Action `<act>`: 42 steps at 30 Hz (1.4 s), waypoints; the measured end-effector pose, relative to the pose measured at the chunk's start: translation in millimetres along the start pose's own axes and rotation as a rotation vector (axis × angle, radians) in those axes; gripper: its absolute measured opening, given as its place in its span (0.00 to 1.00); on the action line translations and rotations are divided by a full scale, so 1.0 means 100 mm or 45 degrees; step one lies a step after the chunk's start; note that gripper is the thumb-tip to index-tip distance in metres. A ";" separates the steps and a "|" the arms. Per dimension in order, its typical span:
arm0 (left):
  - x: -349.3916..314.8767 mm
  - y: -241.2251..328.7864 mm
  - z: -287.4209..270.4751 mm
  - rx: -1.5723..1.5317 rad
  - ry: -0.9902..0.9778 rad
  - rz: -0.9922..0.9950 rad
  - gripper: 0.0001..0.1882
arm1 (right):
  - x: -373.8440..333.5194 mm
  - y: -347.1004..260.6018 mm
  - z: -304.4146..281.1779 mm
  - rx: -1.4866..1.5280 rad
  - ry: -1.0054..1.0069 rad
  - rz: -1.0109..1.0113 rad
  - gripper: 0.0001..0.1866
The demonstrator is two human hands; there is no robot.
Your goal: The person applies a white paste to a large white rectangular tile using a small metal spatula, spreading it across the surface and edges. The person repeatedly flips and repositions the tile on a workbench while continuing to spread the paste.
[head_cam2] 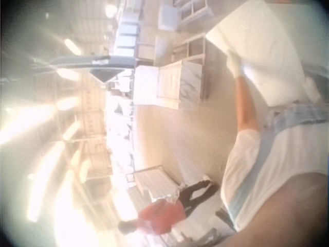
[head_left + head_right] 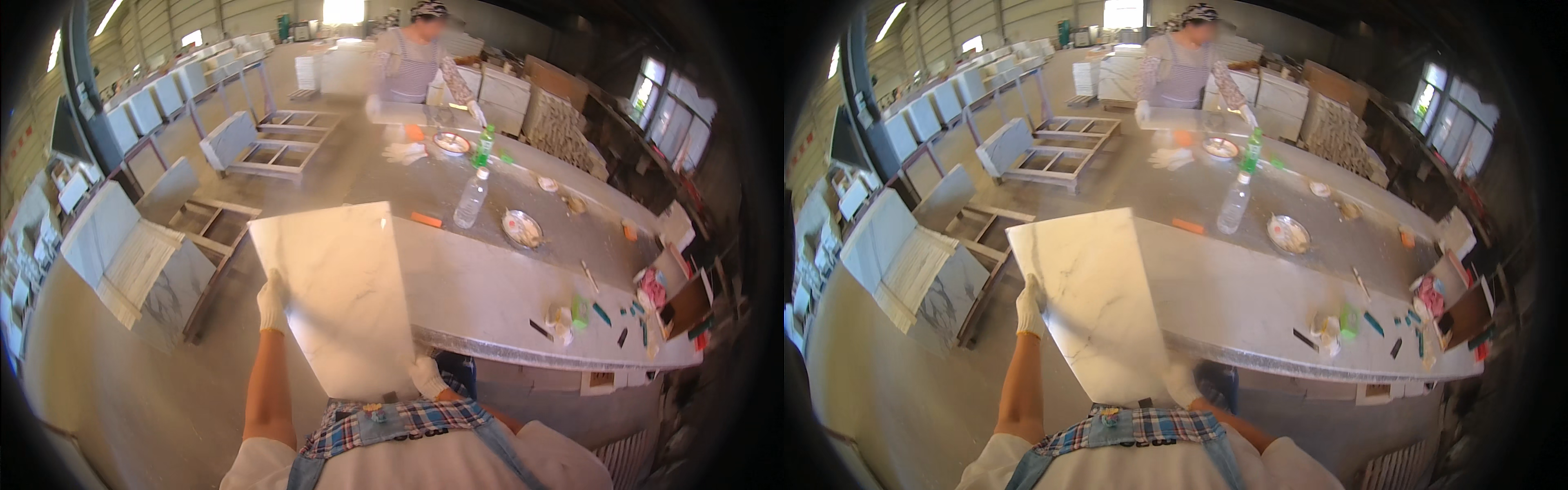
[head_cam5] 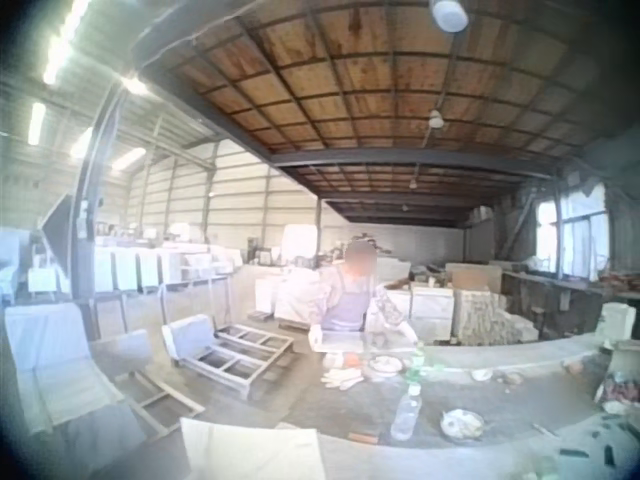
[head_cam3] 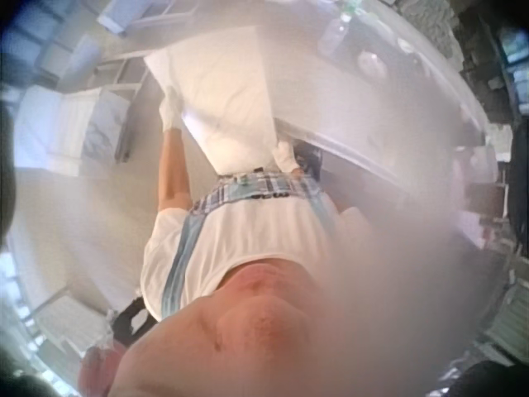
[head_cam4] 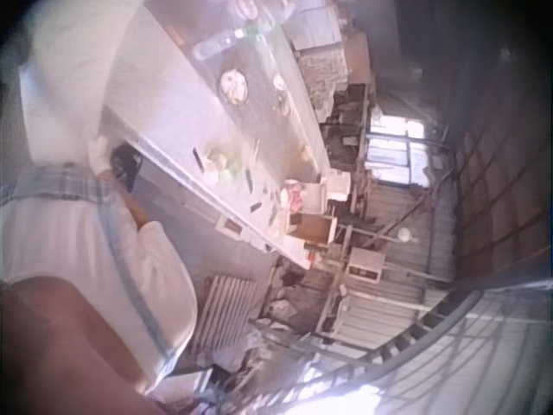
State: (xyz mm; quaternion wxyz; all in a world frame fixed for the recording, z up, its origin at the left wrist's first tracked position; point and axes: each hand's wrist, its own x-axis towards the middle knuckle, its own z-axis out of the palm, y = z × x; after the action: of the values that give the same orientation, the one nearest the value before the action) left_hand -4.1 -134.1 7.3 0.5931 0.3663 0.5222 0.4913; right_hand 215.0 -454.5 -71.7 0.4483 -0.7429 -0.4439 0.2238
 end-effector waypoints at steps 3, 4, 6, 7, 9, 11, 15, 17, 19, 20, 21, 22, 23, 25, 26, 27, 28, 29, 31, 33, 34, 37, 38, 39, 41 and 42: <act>-0.19 0.16 -0.19 -0.279 -0.067 -0.029 0.26 | -0.14 -0.15 -0.04 -0.113 -0.107 0.004 0.22; -0.28 0.25 -0.26 -0.299 -0.085 0.029 0.25 | -0.18 -0.24 -0.04 -0.052 -0.097 -0.041 0.21; -0.47 0.45 -0.36 -0.243 0.059 0.017 0.28 | -0.25 -0.46 -0.14 0.056 -0.077 -0.140 0.20; -0.56 0.56 -0.40 -0.347 0.034 0.023 0.32 | -0.26 -0.59 -0.19 0.046 -0.089 -0.158 0.20; -0.74 0.78 -0.49 -0.391 -0.046 0.178 0.40 | -0.24 -0.88 -0.33 0.015 -0.131 -0.194 0.20; -0.87 1.00 -0.62 -0.507 -0.306 0.299 0.45 | -0.23 -1.19 -0.49 -0.031 -0.199 -0.234 0.20; -1.11 1.27 -0.73 -0.717 -0.227 0.423 0.44 | -0.28 -1.77 -0.82 0.041 -0.019 -0.466 0.19; -1.27 1.30 -0.70 -0.714 -0.288 0.436 0.43 | -0.34 -2.00 -1.04 0.043 0.032 -0.433 0.17; -1.46 1.23 -0.64 -0.790 -0.314 0.362 0.43 | -0.42 -2.20 -1.27 0.031 0.090 -0.421 0.15; -1.55 1.17 -0.59 -0.800 -0.338 0.286 0.43 | -0.46 -2.28 -1.39 0.015 0.124 -0.431 0.14; -1.63 1.09 -0.53 -0.825 -0.420 0.242 0.43 | -0.49 -2.35 -1.51 0.019 0.171 -0.465 0.14; -1.71 1.01 -0.47 -0.911 -0.459 0.151 0.44 | -0.52 -2.39 -1.63 -0.088 0.179 -0.480 0.13; -1.77 0.91 -0.40 -0.886 -0.486 0.090 0.44 | -0.56 -2.42 -1.77 -0.174 0.199 -0.518 0.13; -1.89 0.63 -0.21 -0.950 -0.501 -0.092 0.44 | -0.64 -2.43 -1.98 -0.333 0.231 -0.550 0.12; -1.96 0.48 -0.12 -0.977 -0.532 -0.165 0.45 | -0.67 -2.42 -2.07 -0.406 0.242 -0.546 0.12; -2.02 0.33 -0.02 -0.993 -0.616 -0.193 0.46 | -0.69 -2.39 -2.17 -0.455 0.259 -0.570 0.12; -2.06 0.19 0.09 -1.046 -0.708 -0.220 0.46 | -0.68 -2.35 -2.23 -0.486 0.280 -0.490 0.13; -2.11 0.07 0.20 -0.911 -0.685 -0.225 0.46 | -0.71 -2.30 -2.32 -0.513 0.267 -0.442 0.13; -2.25 -0.13 0.35 -0.759 -0.588 -0.343 0.45 | -0.77 -2.15 -2.51 -0.558 0.237 -0.338 0.13; -2.44 -0.28 0.47 -0.554 -0.705 -0.379 0.42 | -0.77 -1.93 -2.72 -0.812 0.146 -0.253 0.15; -2.51 -0.32 0.49 -0.465 -0.771 -0.403 0.42 | -0.74 -1.78 -2.80 -0.937 0.101 -0.208 0.16; -2.64 -0.41 0.60 -0.613 -0.655 -0.704 0.42 | -0.77 -1.29 -2.93 -0.506 0.157 0.012 0.16; -2.65 -0.45 0.66 -0.652 -0.644 -0.787 0.43 | -0.76 -1.14 -2.97 -0.456 0.168 -0.001 0.16; -2.64 -0.50 0.73 -0.689 -0.635 -0.868 0.43 | -0.75 -1.00 -3.01 -0.404 0.182 -0.015 0.17; -2.62 -0.62 0.83 -0.653 -0.626 -0.940 0.45 | -0.70 -0.76 -3.07 -0.375 0.157 -0.005 0.18; -2.60 -0.68 0.84 -0.584 -0.628 -0.930 0.45 | -0.66 -0.67 -3.09 -0.401 0.120 0.014 0.19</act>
State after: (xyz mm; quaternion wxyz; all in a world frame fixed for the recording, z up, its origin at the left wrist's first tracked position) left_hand 99.0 -395.7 26.0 0.8977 0.1250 0.3389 0.2524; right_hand 376.7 -641.7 135.3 0.3451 -0.8162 -0.4479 0.1189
